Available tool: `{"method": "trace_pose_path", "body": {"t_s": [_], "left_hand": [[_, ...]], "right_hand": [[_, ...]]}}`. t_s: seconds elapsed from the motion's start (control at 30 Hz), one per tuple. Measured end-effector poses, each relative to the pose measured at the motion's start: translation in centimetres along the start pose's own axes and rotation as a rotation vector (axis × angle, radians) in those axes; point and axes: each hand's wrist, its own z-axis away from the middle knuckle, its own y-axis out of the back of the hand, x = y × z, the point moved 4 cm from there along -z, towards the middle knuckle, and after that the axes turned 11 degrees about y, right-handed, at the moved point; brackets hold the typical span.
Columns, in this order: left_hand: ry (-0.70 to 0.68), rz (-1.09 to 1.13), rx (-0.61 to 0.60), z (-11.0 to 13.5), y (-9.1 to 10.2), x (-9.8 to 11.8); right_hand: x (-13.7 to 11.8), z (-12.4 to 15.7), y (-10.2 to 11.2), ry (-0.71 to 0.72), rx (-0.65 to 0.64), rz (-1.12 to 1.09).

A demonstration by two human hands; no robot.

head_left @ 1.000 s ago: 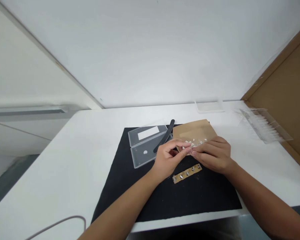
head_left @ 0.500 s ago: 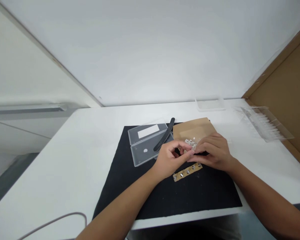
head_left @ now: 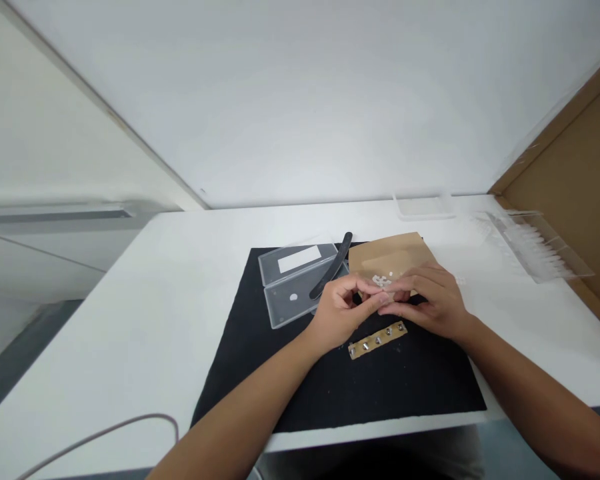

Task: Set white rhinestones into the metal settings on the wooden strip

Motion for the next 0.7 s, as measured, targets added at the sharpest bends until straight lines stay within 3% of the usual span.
{"method": "trace_pose_path", "body": {"t_s": [0.27, 0.4, 0.53, 0.7], "left_hand": [[-0.016, -0.034, -0.109, -0.3, 0.1, -0.4], [-0.040, -0.144, 0.014, -0.1, 1.1, 0.0], [-0.147, -0.212, 0.160, 0.1, 2.3, 0.4], [-0.314, -0.351, 0.203, 0.4, 2.2, 1.1]], "right_hand": [[-0.2, 0.0, -0.1, -0.079, -0.122, -0.058], [-0.6, -0.1, 0.0, -0.048, -0.201, -0.113], [-1.1, 0.0, -0.6, -0.075, -0.395, -0.226], [-1.9, 0.1, -0.9, -0.066, -0.571, -0.224]]}}
